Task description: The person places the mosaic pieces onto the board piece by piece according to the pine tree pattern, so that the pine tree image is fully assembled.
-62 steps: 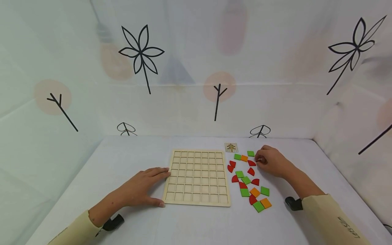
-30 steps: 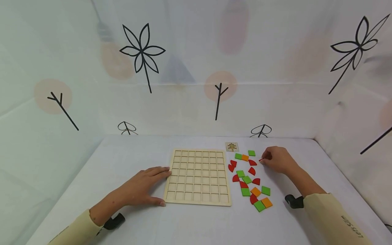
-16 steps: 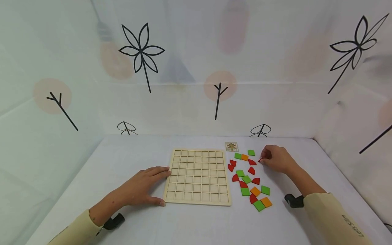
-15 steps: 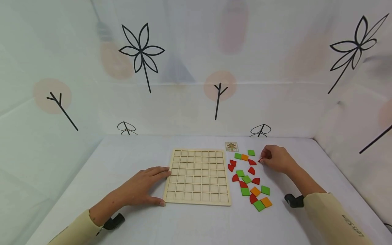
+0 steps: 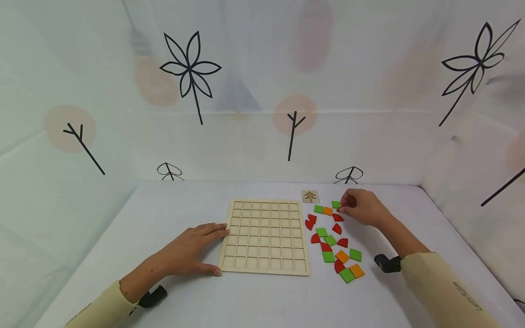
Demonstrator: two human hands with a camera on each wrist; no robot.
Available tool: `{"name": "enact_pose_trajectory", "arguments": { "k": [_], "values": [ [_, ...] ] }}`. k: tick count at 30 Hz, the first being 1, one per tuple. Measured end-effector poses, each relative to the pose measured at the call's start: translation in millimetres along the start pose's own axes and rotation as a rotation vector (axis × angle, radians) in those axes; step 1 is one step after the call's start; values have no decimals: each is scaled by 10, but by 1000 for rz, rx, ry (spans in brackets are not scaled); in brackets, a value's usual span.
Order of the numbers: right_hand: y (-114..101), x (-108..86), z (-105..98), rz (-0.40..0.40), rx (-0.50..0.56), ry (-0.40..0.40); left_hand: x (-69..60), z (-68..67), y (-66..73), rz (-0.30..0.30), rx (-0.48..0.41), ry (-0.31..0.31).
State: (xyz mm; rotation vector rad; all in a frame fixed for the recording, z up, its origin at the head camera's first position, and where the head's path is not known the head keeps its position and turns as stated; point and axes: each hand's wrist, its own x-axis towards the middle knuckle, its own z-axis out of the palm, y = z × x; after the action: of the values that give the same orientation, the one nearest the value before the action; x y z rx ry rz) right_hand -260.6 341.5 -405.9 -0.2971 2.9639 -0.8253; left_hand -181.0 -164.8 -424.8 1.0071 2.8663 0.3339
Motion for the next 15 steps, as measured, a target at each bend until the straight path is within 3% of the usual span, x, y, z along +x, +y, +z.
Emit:
{"name": "enact_pose_trajectory", "arguments": {
  "k": [15],
  "values": [
    [-364, 149, 66, -65, 39, -21, -3, -3, 1, -1, -2, -4]
  ]
}}
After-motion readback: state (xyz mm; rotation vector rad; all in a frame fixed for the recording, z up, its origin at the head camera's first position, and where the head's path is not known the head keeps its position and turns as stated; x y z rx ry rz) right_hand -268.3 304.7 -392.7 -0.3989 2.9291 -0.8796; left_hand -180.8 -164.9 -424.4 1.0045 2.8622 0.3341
